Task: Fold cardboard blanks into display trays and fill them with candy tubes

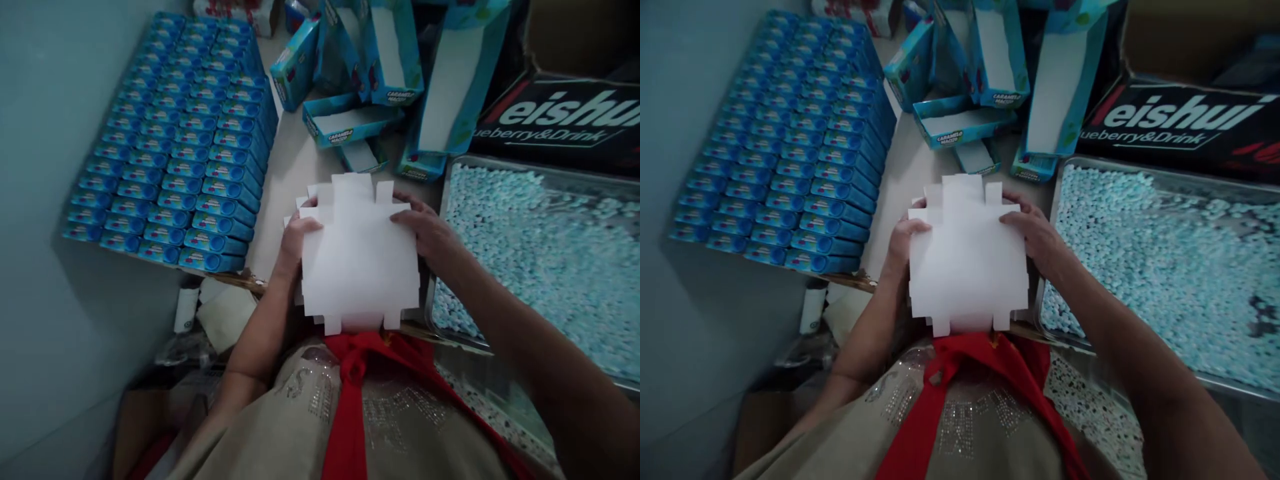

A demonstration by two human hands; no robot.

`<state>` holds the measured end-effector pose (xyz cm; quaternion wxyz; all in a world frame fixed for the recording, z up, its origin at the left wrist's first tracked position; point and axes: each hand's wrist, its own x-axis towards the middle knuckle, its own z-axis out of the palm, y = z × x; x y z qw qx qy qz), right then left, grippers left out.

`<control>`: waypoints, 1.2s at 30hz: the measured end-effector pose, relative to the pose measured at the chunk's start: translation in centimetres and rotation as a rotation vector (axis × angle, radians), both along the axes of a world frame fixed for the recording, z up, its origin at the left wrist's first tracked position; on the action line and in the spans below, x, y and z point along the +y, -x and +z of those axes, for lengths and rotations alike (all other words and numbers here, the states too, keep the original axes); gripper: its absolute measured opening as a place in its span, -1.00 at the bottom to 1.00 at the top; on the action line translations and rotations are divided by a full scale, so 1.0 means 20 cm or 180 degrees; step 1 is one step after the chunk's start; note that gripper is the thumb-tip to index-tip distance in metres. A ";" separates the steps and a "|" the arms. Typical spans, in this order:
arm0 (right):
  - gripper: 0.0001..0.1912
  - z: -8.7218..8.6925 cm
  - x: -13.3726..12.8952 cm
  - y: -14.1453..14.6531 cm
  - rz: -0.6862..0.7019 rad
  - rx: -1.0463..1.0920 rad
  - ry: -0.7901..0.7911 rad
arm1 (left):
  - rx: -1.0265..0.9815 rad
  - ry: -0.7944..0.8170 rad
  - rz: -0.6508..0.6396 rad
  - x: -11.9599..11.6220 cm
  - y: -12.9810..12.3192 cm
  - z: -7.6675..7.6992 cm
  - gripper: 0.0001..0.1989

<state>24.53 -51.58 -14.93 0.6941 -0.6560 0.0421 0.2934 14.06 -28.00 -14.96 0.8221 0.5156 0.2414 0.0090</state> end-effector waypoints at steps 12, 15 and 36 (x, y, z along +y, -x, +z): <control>-0.72 -0.02 0.25 -0.01 0.1569 -0.2766 0.2871 | -0.0476 -0.1808 -0.0260 0.00 -0.15 -0.17 -0.65; -0.67 -0.02 0.29 0.02 0.1522 -0.2887 0.2900 | -0.0393 -0.1883 -0.0043 -0.01 -0.19 -0.19 -0.64; -0.66 0.18 0.39 -0.22 0.2706 -0.3002 0.3229 | 0.0911 -0.4884 -0.2037 -0.06 -0.36 0.13 -0.88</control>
